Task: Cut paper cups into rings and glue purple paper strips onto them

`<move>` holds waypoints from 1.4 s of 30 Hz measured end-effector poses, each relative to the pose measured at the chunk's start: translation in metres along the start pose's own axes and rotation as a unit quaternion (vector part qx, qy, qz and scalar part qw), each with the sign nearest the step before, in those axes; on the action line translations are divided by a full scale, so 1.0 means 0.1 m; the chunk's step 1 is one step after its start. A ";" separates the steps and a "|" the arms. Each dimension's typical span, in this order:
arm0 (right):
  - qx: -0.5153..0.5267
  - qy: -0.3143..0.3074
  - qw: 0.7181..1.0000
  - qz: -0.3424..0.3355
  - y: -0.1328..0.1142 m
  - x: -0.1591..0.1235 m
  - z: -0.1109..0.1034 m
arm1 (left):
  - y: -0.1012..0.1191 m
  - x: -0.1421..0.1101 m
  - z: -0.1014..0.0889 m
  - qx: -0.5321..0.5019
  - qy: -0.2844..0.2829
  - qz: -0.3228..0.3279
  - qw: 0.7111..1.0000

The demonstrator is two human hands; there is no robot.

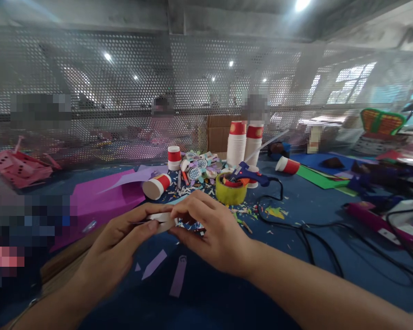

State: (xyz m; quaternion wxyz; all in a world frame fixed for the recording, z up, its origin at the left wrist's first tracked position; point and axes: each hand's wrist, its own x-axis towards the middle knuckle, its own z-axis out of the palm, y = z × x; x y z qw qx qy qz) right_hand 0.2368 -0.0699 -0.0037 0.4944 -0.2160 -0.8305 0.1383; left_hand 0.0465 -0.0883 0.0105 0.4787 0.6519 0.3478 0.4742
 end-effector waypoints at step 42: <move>0.064 -0.106 0.966 0.225 0.03 0.04 0.03 | -0.04 0.12 -0.05 -0.138 0.142 -0.135 0.971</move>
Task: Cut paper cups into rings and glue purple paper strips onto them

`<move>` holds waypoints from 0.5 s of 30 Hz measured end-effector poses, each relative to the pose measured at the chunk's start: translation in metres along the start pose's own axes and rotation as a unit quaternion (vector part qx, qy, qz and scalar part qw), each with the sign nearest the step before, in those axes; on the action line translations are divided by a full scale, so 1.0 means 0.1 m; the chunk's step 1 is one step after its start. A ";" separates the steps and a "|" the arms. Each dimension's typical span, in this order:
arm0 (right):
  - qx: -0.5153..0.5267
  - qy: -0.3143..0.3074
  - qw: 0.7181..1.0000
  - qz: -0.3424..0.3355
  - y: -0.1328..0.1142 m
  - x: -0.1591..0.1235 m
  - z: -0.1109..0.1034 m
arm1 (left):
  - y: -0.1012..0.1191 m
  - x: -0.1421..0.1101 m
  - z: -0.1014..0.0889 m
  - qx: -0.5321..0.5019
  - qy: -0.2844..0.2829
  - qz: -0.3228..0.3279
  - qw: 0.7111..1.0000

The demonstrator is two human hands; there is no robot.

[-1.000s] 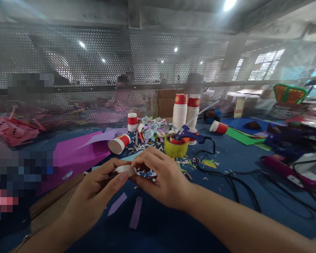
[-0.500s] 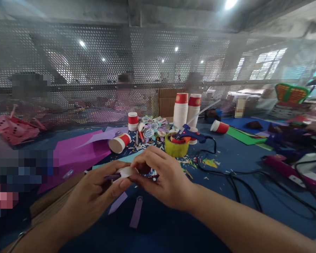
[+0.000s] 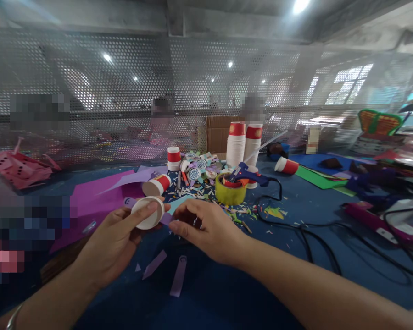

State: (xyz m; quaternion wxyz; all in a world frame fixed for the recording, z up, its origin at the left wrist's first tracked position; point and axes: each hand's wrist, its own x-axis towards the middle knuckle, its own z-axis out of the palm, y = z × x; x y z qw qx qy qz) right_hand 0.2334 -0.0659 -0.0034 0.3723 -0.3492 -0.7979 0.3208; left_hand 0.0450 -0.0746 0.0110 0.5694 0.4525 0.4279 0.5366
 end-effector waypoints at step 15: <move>0.087 -0.026 0.995 0.036 0.02 0.00 0.04 | -0.03 -0.01 0.02 -0.046 -0.025 -0.008 0.999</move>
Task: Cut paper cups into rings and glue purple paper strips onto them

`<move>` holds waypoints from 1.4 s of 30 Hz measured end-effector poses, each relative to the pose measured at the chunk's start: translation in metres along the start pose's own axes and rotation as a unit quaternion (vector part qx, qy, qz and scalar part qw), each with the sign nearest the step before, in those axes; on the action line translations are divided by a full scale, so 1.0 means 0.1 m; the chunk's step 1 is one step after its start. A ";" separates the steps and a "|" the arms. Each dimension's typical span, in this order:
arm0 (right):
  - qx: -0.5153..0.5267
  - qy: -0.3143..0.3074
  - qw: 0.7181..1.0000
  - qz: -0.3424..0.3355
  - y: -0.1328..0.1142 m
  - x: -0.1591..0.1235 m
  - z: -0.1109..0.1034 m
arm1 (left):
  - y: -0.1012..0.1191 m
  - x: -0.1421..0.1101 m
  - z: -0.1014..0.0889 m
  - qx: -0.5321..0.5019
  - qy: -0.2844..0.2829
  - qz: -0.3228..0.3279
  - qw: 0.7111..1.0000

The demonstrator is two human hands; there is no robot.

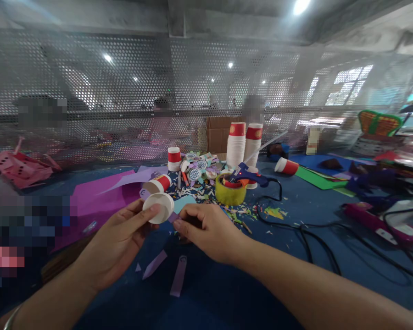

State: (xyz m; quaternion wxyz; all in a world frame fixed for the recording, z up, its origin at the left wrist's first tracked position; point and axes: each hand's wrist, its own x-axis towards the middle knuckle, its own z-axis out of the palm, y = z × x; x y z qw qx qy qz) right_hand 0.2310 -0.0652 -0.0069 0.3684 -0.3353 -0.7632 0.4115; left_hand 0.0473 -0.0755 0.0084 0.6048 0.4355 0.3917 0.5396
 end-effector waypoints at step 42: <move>-0.062 -0.001 0.998 0.016 0.01 -0.01 0.00 | -0.05 -0.02 0.03 0.064 0.003 0.052 0.997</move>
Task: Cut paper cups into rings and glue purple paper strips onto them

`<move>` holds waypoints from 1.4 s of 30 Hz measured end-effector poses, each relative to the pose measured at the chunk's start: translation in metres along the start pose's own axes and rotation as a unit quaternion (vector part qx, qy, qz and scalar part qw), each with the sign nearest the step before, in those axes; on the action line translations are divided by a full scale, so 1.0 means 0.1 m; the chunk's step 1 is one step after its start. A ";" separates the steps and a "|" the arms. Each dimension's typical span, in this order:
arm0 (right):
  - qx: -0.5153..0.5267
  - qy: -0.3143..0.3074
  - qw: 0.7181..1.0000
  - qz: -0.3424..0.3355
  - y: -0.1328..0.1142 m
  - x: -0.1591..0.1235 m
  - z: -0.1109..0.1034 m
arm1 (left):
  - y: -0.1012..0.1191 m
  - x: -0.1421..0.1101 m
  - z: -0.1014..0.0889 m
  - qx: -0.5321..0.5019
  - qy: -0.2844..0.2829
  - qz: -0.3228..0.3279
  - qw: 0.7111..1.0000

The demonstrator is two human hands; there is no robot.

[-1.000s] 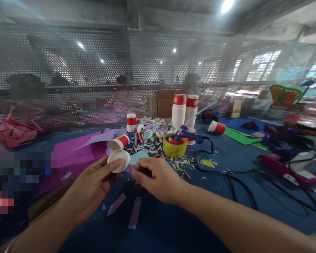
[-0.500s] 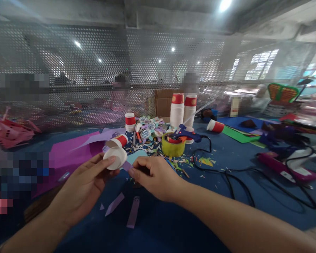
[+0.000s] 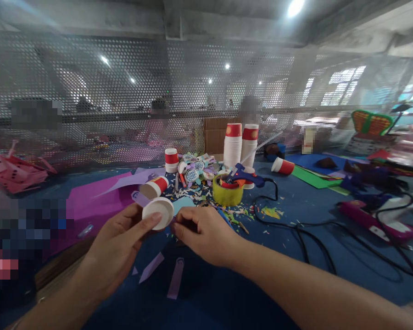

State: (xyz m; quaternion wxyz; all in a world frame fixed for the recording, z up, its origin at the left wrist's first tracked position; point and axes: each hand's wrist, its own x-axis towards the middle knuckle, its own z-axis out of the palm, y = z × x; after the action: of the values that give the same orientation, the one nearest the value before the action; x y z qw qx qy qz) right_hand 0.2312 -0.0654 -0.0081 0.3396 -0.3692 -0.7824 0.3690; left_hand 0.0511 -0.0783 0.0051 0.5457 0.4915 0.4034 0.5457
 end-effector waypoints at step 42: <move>-0.154 0.168 0.960 -0.161 -0.12 -0.07 0.00 | 0.04 0.05 -0.07 -0.053 -0.116 -0.049 0.991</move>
State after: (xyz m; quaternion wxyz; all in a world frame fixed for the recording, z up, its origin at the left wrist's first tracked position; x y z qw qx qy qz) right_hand 0.2312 -0.0762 -0.0001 0.4600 -0.3429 -0.8106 0.1172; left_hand 0.0435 -0.0731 0.0078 0.6398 0.5016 0.3319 0.4784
